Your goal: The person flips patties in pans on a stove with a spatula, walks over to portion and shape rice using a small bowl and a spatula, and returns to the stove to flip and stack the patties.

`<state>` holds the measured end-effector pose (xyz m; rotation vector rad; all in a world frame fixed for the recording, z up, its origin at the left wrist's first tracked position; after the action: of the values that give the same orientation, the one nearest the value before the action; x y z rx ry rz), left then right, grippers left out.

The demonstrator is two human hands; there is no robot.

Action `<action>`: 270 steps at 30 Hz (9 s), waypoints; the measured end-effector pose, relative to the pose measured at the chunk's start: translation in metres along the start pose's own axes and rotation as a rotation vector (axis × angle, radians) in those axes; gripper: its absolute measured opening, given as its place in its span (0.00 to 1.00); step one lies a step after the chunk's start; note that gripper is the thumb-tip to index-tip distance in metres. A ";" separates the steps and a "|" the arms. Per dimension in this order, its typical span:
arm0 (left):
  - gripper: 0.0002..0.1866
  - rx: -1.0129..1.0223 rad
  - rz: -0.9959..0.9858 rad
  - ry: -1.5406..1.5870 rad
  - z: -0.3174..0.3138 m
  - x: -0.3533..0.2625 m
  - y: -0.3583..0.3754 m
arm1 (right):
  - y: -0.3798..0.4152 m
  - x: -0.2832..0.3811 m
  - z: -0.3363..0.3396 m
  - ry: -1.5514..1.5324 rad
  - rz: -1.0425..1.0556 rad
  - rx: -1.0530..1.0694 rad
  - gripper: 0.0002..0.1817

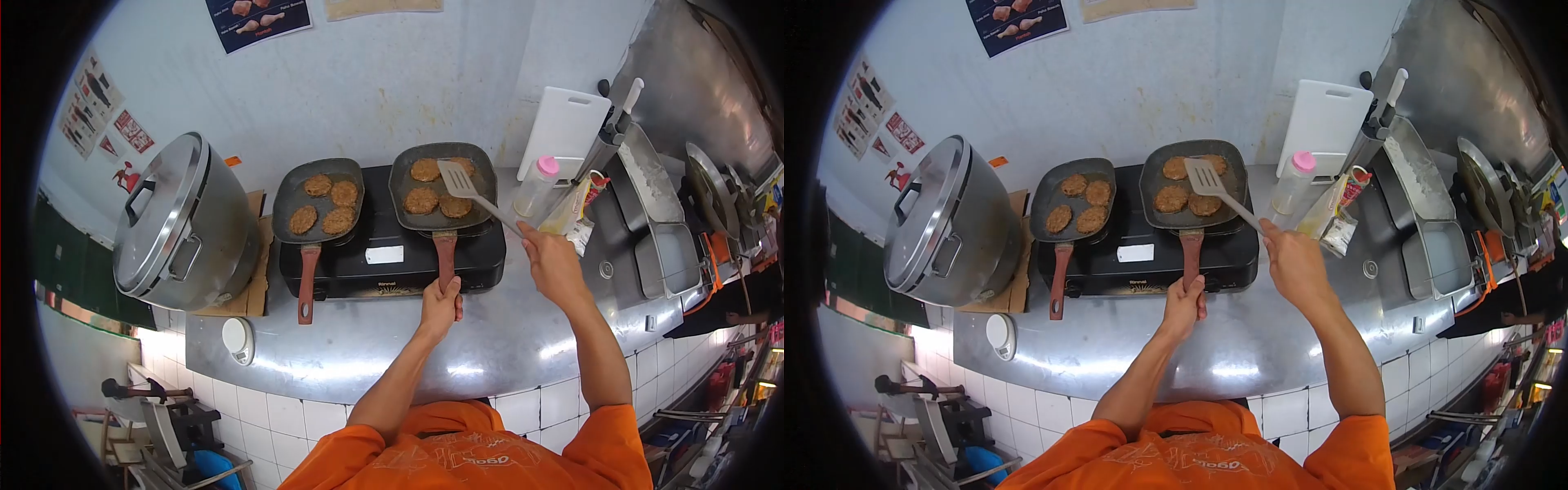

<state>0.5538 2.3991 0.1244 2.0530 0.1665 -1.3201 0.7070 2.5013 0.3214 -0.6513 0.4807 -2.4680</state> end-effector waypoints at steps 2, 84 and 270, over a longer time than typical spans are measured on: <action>0.16 -0.018 0.001 -0.012 -0.004 0.003 0.000 | -0.008 -0.005 0.009 -0.016 0.026 -0.027 0.15; 0.16 0.028 0.121 0.289 0.300 -0.082 0.004 | 0.076 0.189 -0.197 0.312 -0.219 0.107 0.33; 0.41 -1.814 -0.883 0.151 1.811 0.193 1.195 | 1.378 1.731 -0.419 -0.038 1.371 1.314 0.21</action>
<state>-0.1917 0.3532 0.0678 0.3913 1.7074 -0.6905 -0.2380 0.4917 -0.0515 0.2128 -0.5800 -0.9992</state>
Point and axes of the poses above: each hand's wrist, its own y-axis away from the middle knuckle, its own z-axis out of the back of the hand, x = y × z, the point moved 7 cm from there along -y, towards the middle knuckle, and after that the axes turned 15 degrees about -x, right-handed, at the moved point
